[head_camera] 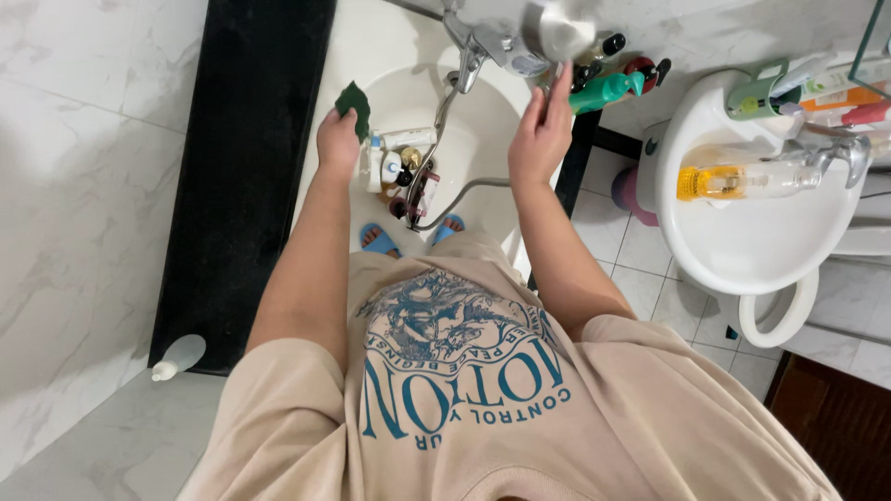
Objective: The person cleans the bathroom wall and ledge with a sponge, then rinses the area and several bottles with water from a handheld showerhead.
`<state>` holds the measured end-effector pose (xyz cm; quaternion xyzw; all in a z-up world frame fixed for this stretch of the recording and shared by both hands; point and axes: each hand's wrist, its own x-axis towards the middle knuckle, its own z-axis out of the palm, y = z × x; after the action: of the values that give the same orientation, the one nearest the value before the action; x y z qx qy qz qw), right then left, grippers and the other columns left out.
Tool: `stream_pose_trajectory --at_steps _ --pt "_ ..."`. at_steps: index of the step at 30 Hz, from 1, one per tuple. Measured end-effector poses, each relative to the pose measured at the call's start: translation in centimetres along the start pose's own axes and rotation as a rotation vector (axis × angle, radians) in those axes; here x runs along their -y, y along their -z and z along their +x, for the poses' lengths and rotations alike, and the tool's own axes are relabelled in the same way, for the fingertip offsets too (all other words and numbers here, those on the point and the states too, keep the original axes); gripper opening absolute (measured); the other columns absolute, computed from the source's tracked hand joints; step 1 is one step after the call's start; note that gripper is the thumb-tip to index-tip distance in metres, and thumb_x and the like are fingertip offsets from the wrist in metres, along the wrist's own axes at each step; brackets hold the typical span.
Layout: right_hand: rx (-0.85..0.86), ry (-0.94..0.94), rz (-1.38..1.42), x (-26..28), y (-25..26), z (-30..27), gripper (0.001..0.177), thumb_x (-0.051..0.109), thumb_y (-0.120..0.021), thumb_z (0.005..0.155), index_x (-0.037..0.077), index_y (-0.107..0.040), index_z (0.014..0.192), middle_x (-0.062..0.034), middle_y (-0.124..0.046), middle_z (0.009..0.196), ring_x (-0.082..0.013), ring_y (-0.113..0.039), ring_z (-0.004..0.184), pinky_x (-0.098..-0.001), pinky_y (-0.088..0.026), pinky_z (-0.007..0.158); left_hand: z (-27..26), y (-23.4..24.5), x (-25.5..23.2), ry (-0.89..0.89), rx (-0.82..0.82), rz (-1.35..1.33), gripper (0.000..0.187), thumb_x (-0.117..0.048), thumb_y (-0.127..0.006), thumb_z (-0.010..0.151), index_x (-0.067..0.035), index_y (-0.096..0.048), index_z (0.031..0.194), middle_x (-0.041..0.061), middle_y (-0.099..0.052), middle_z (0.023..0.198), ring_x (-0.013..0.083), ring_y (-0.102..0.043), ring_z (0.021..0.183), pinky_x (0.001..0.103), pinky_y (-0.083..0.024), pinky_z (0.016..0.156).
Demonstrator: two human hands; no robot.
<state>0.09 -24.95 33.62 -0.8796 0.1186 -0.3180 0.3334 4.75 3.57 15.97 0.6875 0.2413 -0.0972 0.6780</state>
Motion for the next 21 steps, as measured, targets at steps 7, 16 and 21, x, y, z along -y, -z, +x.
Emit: stream_pose_trajectory --at_steps 7,16,21 --pt "-0.028 -0.017 0.038 0.8 1.6 -0.4 0.051 0.011 -0.06 0.109 0.008 -0.042 0.157 -0.0159 -0.071 0.114 -0.0224 -0.066 0.09 -0.0328 -0.056 0.084 0.1 -1.3 -4.6 -0.089 0.041 0.214 0.031 -0.027 -0.059 0.099 -0.003 -0.07 0.115 0.013 -0.074 0.095 0.0245 -0.068 0.084 0.036 -0.052 0.077" --pt "0.224 -0.188 0.373 1.7 5.5 1.5 0.055 0.006 -0.064 0.105 0.01 -0.047 0.157 -0.0072 -0.058 0.092 -0.0101 -0.048 0.077 -0.0225 -0.046 0.073 -0.4 -1.8 -7.8 -0.218 0.057 0.227 0.03 -0.027 -0.061 0.098 -0.005 -0.071 0.116 0.012 -0.077 0.103 0.022 -0.071 0.093 0.034 -0.053 0.083" --pt "0.223 -0.08 0.331 5.6 7.2 1.2 0.058 0.007 -0.063 0.104 0.014 -0.043 0.157 0.0012 -0.058 0.087 -0.0057 -0.05 0.071 -0.0208 -0.049 0.066 -3.2 -2.6 -13.6 -0.313 0.064 0.565 0.034 -0.03 -0.058 0.099 -0.013 -0.068 0.127 0.016 -0.073 0.111 0.0342 -0.067 0.102 0.042 -0.051 0.086"
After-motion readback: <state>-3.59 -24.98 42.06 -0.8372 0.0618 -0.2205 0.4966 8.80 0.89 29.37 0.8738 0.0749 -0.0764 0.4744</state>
